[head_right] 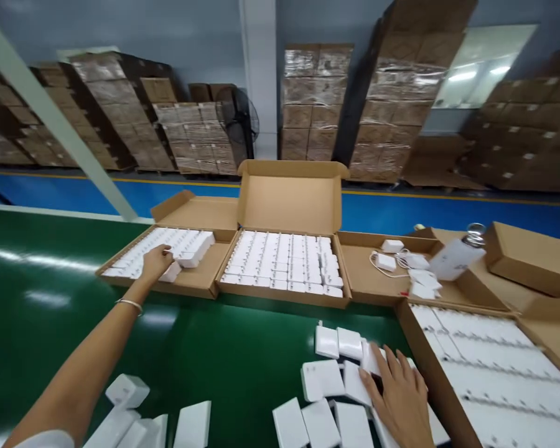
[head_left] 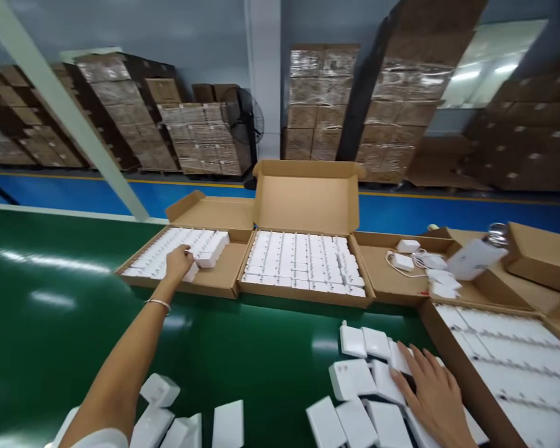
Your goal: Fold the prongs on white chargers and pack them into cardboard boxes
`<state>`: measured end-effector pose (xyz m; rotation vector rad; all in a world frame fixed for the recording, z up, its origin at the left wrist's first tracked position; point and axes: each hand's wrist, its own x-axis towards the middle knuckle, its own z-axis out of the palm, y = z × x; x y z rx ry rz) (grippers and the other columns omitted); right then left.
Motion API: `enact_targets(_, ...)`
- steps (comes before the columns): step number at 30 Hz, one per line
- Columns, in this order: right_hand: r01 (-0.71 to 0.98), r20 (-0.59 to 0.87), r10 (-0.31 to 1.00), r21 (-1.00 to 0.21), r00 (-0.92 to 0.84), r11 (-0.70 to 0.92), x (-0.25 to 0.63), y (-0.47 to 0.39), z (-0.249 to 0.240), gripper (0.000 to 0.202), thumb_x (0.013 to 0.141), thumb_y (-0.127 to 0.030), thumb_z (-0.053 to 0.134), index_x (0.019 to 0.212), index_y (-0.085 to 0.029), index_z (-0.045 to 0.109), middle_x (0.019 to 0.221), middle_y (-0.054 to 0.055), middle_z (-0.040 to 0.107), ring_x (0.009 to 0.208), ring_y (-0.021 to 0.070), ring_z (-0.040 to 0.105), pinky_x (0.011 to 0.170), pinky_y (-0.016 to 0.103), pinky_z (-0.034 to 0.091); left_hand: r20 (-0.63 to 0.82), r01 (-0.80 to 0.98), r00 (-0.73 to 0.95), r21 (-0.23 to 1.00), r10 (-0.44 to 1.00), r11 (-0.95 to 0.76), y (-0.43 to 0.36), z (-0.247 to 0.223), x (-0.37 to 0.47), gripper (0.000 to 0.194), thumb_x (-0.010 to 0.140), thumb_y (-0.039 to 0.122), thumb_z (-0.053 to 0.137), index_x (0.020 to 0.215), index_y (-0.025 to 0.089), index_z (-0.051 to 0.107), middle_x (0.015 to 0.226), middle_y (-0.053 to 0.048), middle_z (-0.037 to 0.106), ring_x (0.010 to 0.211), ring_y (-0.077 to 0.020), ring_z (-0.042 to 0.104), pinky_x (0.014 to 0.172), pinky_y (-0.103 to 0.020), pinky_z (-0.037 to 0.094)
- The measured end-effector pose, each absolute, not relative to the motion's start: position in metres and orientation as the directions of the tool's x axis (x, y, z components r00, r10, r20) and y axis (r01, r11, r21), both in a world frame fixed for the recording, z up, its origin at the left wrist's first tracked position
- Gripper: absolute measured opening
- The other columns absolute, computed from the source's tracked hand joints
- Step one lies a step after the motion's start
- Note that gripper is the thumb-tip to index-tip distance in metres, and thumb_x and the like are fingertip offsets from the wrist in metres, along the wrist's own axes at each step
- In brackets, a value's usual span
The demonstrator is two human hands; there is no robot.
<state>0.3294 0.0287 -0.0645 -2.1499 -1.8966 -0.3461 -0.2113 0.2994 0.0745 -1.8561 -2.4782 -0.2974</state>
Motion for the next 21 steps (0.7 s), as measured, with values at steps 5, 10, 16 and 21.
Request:
enact_targets(5,0.999,0.283,0.958,-0.002,-0.046,0.048,0.292,0.029,-0.063,0.055,0.081,-0.051,0.032,0.127,-0.022,0.040,0.128,0.010,0.041,0.110,0.0295,0.044,0.093,0.052,0.026,0.083,0.927,-0.376,0.039,0.923,0.374,0.304,0.089,-0.216,0.044,0.074,0.041,0.048,0.102,0.009,0.055,0.104,-0.017,0.058,0.095,-0.0312,0.053,0.071,-0.037,0.042)
enact_targets(10,0.993,0.249,0.963,-0.022,-0.105,0.114,0.276,0.033,-0.064,0.053,0.083,-0.047,0.031,0.129,-0.022,0.036,0.129,0.012,0.040,0.107,0.0301,0.046,0.094,0.054,0.023,-0.050,0.918,-0.397,-0.045,0.917,0.395,0.296,0.088,-0.234,0.047,0.052,0.041,0.068,0.088,0.011,0.060,0.095,-0.019,0.062,0.090,-0.0359,0.056,0.069,-0.040,0.043)
enact_targets(16,0.991,0.306,0.945,-0.028,-0.118,0.133,0.288,0.029,-0.065,0.053,0.082,-0.047,0.032,0.129,-0.021,0.035,0.128,0.013,0.041,0.107,0.0302,0.046,0.094,0.053,0.023,0.088,0.908,-0.413,-0.037,0.907,0.417,0.283,0.071,-0.214,0.039,0.070,0.018,0.049,0.106,0.002,0.050,0.109,-0.029,0.052,0.101,-0.0378,0.050,0.079,-0.048,0.038)
enact_targets(21,0.992,0.323,0.942,-0.054,-0.093,0.117,0.289,0.027,-0.064,0.050,0.084,-0.044,0.034,0.128,-0.019,0.037,0.129,0.014,0.039,0.112,0.0283,0.043,0.096,0.052,0.021,0.052,0.971,-0.214,0.118,0.975,0.207,0.299,0.077,-0.170,0.038,0.071,0.020,0.048,0.108,0.011,0.050,0.103,-0.015,0.059,0.096,-0.0271,0.055,0.079,-0.035,0.041)
